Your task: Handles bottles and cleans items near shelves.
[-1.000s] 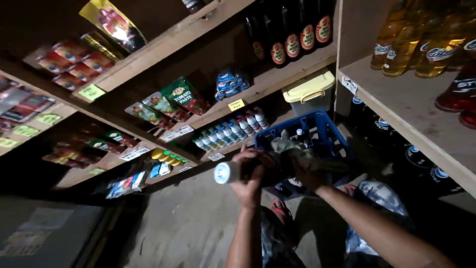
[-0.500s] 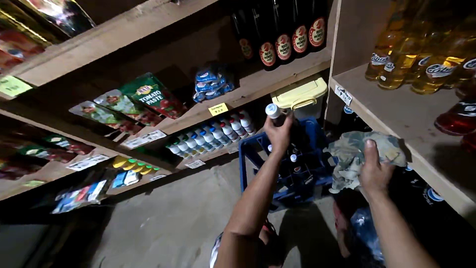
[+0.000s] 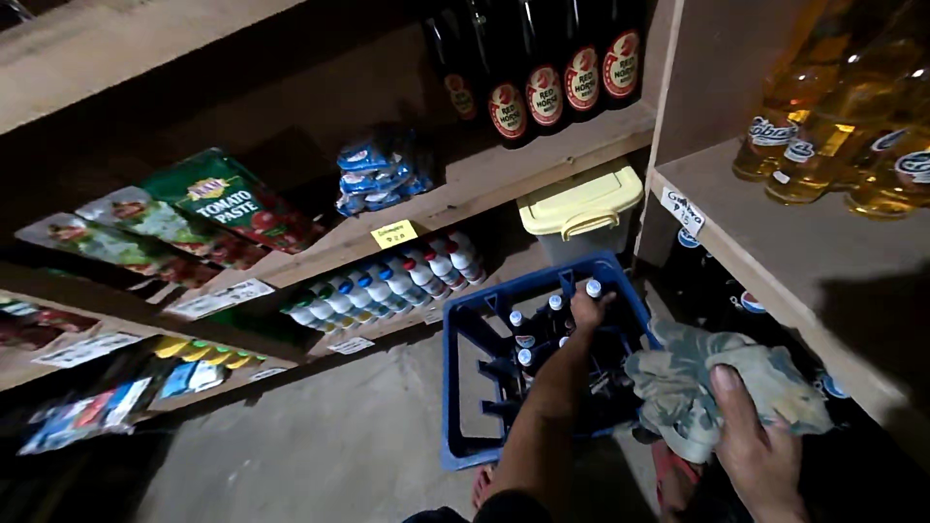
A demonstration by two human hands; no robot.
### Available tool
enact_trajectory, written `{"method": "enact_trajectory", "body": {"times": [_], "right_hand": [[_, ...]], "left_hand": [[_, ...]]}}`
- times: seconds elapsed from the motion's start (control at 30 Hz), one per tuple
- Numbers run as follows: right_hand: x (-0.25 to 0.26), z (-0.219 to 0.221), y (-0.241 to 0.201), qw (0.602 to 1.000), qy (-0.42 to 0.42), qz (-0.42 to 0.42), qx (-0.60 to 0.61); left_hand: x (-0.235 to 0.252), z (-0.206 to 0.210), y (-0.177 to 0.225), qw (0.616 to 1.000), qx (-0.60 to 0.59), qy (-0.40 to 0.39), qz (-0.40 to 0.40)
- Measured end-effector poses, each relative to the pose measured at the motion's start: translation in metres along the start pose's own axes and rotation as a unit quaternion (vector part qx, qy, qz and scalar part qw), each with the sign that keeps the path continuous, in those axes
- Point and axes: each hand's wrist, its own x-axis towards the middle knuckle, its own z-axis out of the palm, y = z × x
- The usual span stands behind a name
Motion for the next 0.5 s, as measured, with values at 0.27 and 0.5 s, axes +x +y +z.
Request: {"method": "enact_trajectory", "body": {"times": [0.27, 0.5], "right_hand": [[-0.001, 0.005, -0.003, 0.999, -0.026, 0.022, -0.014], [0.005, 0.009, 0.006, 0.997, -0.016, 0.063, -0.045]], "left_hand": [[0.014, 0.019, -0.008, 0.99, 0.062, -0.09, -0.092], [-0.067, -0.044, 0.024, 0.956, -0.274, -0.096, -0.045]]}}
